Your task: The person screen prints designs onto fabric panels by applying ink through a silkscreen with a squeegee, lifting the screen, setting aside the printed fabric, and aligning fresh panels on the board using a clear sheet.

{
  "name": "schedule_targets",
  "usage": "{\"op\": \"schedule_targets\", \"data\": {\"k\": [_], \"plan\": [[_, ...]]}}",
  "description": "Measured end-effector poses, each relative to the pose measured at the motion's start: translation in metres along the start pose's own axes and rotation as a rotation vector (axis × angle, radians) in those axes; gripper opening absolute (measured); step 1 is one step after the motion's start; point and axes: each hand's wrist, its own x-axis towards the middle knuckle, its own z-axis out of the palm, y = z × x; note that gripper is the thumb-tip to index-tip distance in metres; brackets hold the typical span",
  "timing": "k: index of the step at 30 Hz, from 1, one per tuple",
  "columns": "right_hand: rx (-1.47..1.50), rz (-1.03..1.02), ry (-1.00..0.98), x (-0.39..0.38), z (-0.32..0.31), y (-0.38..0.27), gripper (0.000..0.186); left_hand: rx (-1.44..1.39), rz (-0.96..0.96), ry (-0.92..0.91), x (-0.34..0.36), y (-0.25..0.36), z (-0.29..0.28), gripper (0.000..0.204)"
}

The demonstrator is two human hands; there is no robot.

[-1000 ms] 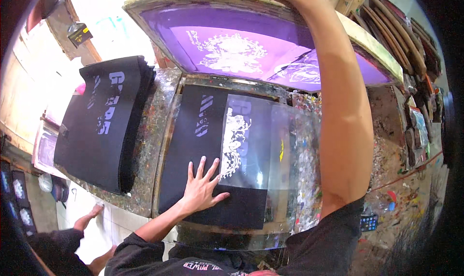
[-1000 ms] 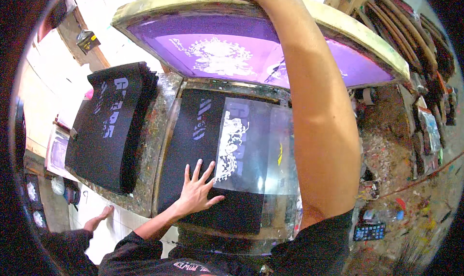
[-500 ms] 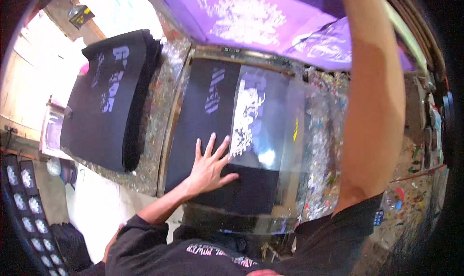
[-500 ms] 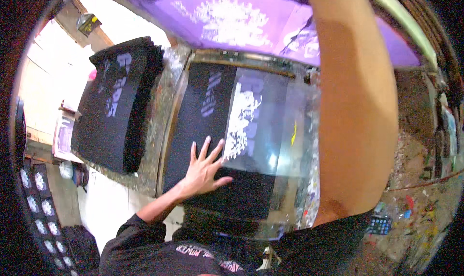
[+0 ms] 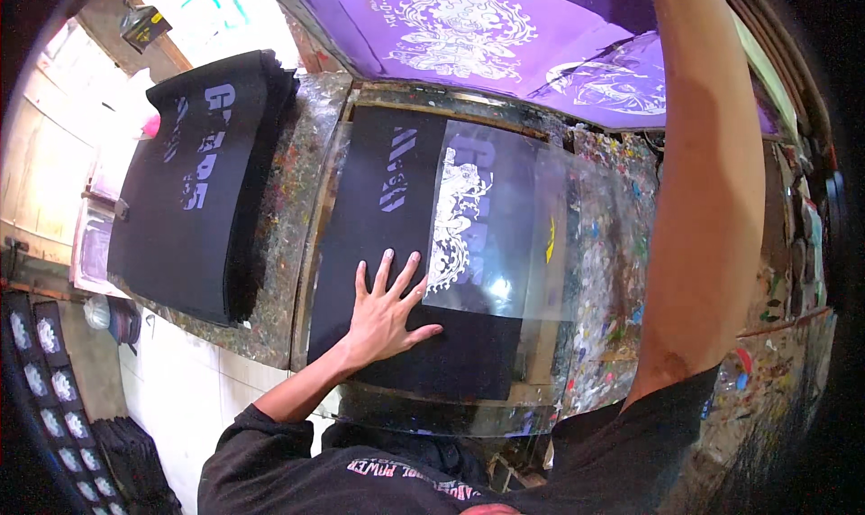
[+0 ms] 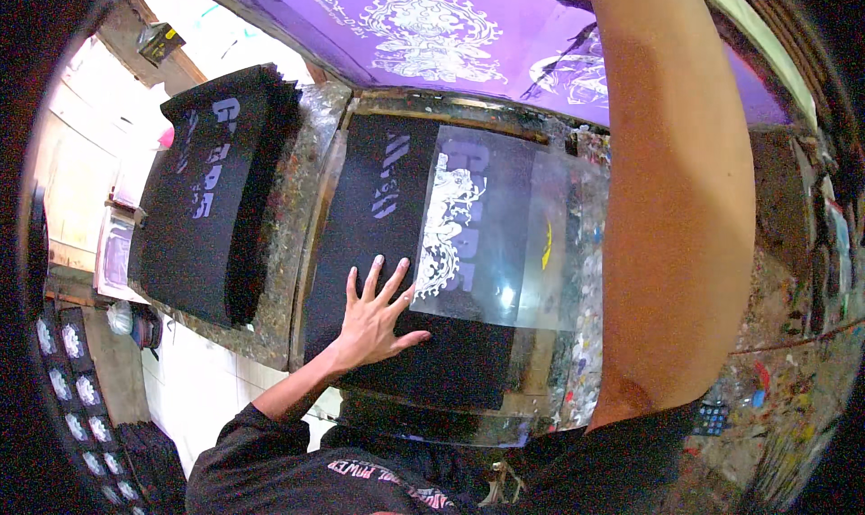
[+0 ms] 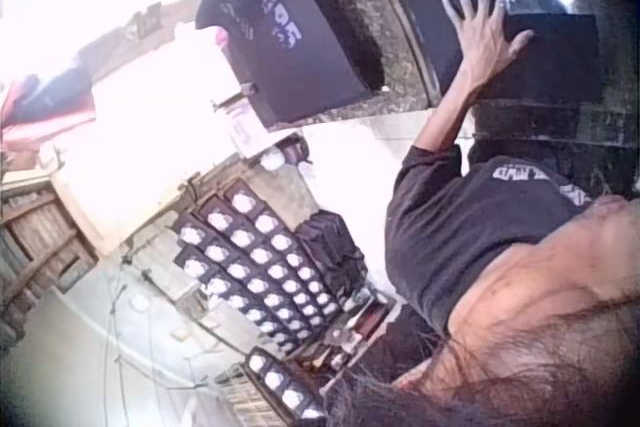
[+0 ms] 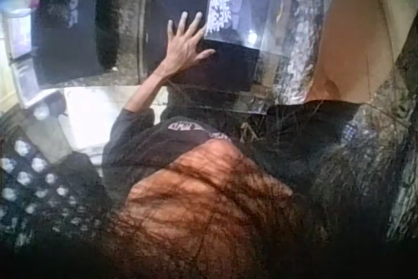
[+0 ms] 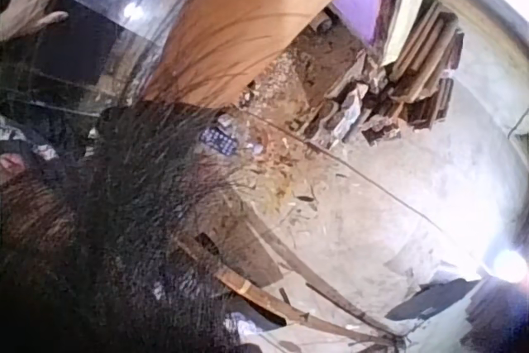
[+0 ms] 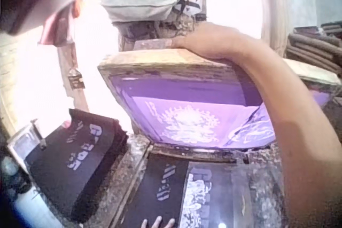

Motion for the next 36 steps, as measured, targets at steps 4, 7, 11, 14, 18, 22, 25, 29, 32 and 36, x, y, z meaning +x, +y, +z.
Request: {"op": "schedule_targets", "data": {"k": [4,7,11,14,18,22,25,29,32,36], "plan": [[0.076,0.015,-0.025,-0.011,-0.007,-0.005,0.061,-0.023,-0.004,0.028,0.006,0.007,0.002,0.089],[0.358,0.132,0.021,-0.027,-0.024,-0.019,0.060,-0.301,-0.111,0.161,0.052,0.077,-0.006,0.087],[0.202,0.273,0.012,-0.031,-0.007,-0.037,0.073,-1.640,0.217,-0.070,0.138,0.122,-0.001,0.066],[0.066,0.279,-0.016,-0.070,-0.009,-0.065,0.088,-2.159,0.100,0.399,0.114,0.101,-0.088,0.041],[0.062,0.327,-0.083,-0.145,-0.028,-0.097,0.073,-1.867,-0.048,0.813,0.046,0.059,-0.172,0.050],[-0.128,0.059,0.220,-0.261,0.050,-0.146,0.062,-1.846,-0.342,0.634,-0.049,0.021,-0.156,0.052],[0.117,0.079,-0.040,-0.314,0.095,-0.164,0.047,-1.902,-0.424,0.470,-0.090,0.019,-0.088,0.033],[0.406,0.062,-0.421,-0.325,0.137,-0.165,0.035,-1.941,-0.601,0.440,-0.115,-0.006,-0.032,0.034],[0.393,0.094,-0.441,-0.357,0.110,-0.156,0.024,-1.921,-0.609,0.338,-0.104,0.009,-0.031,0.039],[0.017,-0.165,-0.100,-0.341,0.188,-0.128,0.010,-1.911,-0.681,0.321,-0.099,0.006,-0.032,0.042]]}}
